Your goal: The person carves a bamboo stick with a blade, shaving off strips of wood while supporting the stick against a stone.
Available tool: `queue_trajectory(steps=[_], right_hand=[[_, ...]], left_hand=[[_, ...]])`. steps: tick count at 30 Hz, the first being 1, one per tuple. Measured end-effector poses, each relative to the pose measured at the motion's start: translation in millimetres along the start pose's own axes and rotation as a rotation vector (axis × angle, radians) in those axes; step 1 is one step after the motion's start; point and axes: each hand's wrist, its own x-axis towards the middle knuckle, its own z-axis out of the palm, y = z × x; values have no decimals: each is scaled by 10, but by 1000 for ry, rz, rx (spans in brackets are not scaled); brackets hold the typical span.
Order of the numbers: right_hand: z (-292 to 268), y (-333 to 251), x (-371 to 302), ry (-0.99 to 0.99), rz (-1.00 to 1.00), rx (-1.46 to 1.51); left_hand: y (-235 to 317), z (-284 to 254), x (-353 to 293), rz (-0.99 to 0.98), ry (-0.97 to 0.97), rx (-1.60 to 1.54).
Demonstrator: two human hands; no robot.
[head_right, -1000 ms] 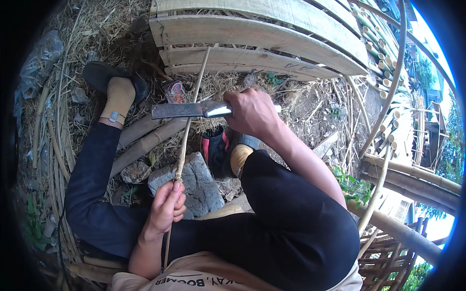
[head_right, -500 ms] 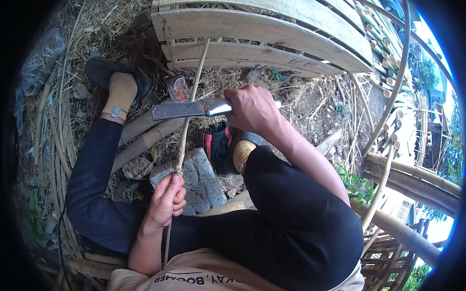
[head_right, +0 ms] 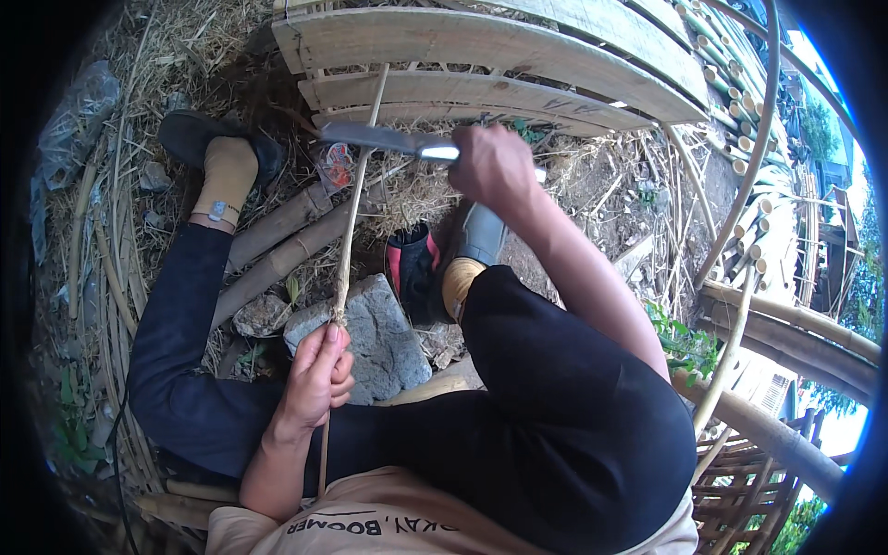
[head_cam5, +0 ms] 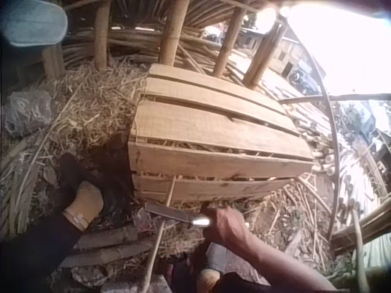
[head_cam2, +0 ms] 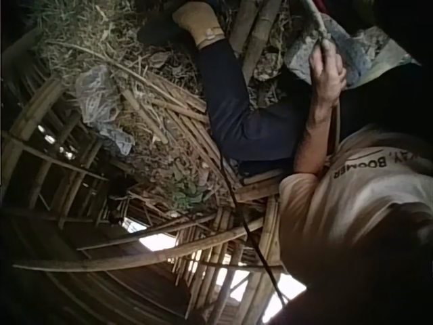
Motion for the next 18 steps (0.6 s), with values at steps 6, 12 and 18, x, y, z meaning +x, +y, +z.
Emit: queue_trajectory(steps=[6, 12, 18], right_hand=[[-87, 192, 25, 17, 14, 40], [-223, -97, -282, -177, -136, 97], [-242, -226, -399, -317, -199, 105]], left_hand=[[47, -6, 5, -29, -26, -56], [27, -21, 25, -61, -84, -110], [49, -74, 19, -28, -61, -144]])
